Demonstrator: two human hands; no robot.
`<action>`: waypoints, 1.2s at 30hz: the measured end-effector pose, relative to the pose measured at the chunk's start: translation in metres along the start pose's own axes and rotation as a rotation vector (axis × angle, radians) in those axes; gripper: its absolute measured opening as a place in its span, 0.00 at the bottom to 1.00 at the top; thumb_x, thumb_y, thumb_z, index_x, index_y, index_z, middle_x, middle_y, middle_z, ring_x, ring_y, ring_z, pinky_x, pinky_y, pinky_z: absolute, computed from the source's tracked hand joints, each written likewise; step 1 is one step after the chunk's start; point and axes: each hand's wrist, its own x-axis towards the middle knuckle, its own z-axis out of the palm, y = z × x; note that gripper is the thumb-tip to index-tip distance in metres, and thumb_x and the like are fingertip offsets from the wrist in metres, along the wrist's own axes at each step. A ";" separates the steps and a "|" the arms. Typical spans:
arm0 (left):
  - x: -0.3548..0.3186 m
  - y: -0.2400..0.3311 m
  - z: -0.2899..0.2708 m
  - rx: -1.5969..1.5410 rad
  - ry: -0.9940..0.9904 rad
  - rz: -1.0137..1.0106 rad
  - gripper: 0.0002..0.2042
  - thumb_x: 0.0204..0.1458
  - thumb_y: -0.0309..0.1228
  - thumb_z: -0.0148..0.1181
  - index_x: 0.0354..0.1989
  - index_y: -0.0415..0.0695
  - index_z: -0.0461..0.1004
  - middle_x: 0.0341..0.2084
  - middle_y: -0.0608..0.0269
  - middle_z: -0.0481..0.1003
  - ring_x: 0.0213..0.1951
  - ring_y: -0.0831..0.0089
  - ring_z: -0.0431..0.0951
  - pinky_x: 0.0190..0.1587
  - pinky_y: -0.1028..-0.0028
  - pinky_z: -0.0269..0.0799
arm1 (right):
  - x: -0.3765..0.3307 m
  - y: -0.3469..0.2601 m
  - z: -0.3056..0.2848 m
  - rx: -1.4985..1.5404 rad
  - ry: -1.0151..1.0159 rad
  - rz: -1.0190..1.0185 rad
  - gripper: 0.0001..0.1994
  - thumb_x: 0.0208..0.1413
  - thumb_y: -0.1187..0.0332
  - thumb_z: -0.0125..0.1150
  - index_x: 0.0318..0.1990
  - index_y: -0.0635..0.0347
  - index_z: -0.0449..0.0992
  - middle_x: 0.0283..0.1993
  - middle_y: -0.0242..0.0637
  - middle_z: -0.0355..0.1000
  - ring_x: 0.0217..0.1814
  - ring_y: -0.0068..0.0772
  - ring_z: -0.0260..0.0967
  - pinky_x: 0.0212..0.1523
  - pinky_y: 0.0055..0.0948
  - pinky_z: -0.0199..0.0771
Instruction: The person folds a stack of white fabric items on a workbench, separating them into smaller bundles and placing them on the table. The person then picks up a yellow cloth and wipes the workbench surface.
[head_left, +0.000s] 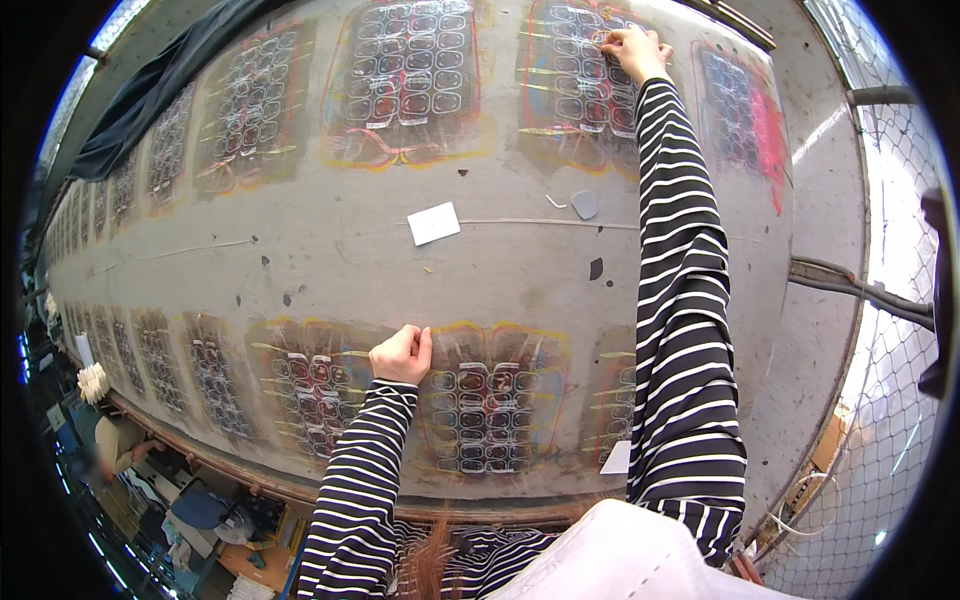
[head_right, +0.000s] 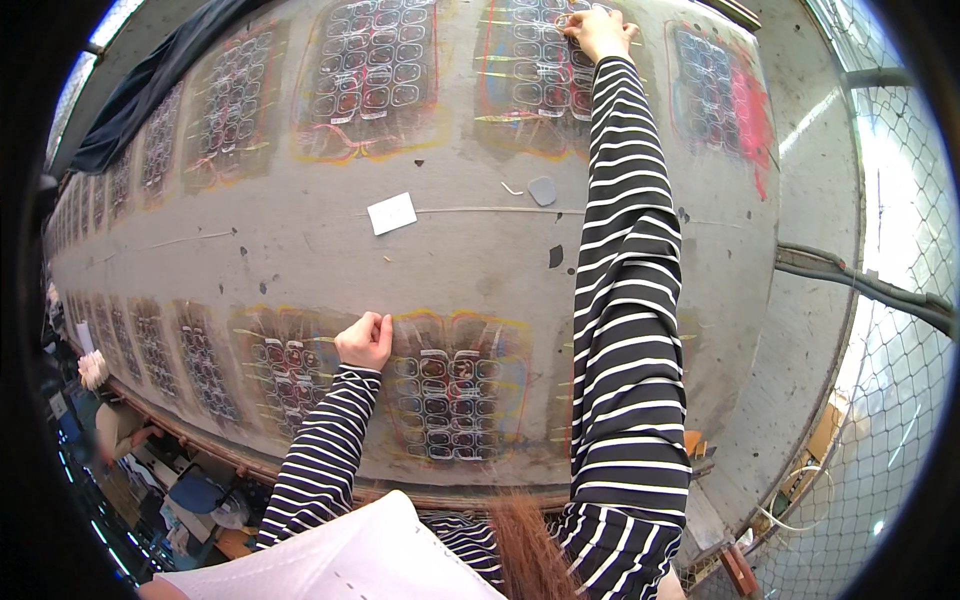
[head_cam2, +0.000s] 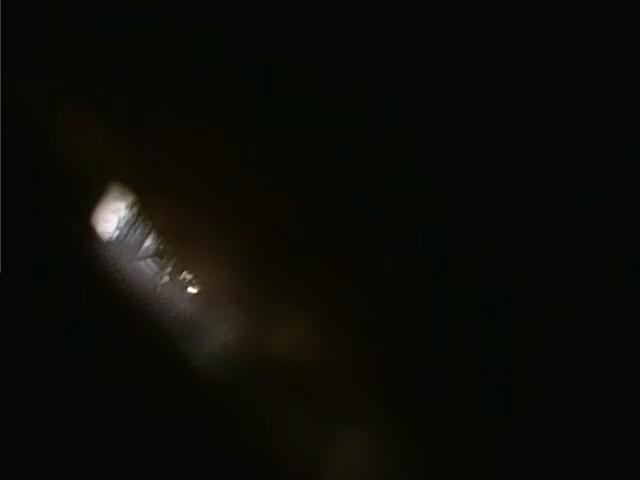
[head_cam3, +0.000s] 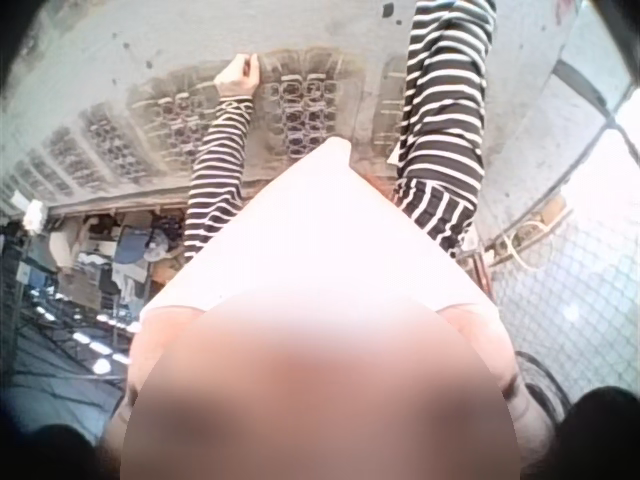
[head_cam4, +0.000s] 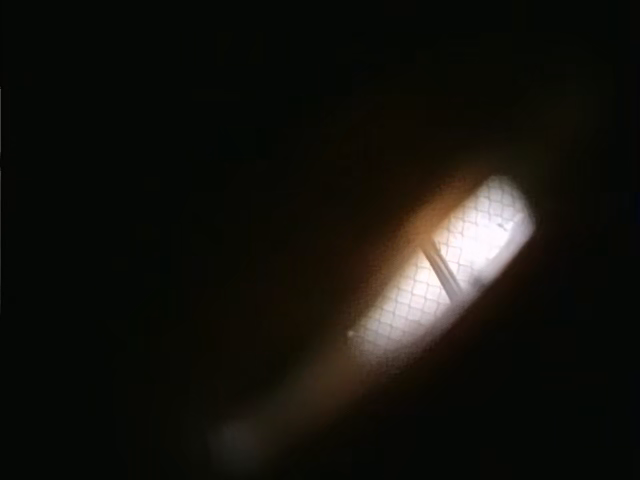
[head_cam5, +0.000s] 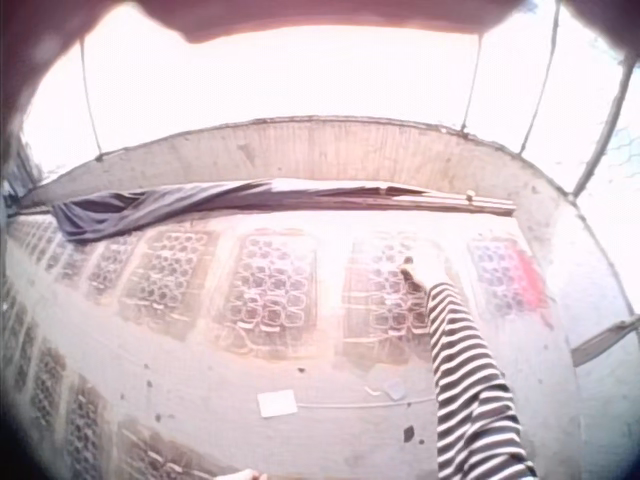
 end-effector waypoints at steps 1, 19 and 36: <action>0.000 0.000 0.000 -0.004 0.005 0.002 0.11 0.49 0.30 0.65 0.18 0.47 0.69 0.08 0.65 0.66 0.11 0.69 0.69 0.17 0.70 0.64 | -0.001 0.002 0.001 0.021 -0.006 0.026 0.11 0.53 0.49 0.62 0.41 0.32 0.83 0.50 0.24 0.73 0.59 0.37 0.61 0.54 0.52 0.49; 0.000 0.003 -0.002 0.000 0.018 0.014 0.10 0.50 0.31 0.64 0.20 0.46 0.71 0.10 0.64 0.67 0.13 0.67 0.71 0.18 0.69 0.66 | -0.085 0.008 0.041 1.908 0.770 0.249 0.05 0.62 0.75 0.51 0.43 0.60 0.64 0.39 0.33 0.65 0.40 0.27 0.65 0.47 0.30 0.71; -0.001 -0.015 0.014 -0.222 -0.058 -0.103 0.11 0.48 0.42 0.58 0.33 0.49 0.76 0.21 0.53 0.77 0.27 0.54 0.79 0.32 0.58 0.74 | -0.562 -0.221 -0.209 1.832 -0.169 0.476 0.08 0.67 0.71 0.44 0.51 0.57 0.64 0.52 0.42 0.69 0.29 0.17 0.65 0.36 0.15 0.68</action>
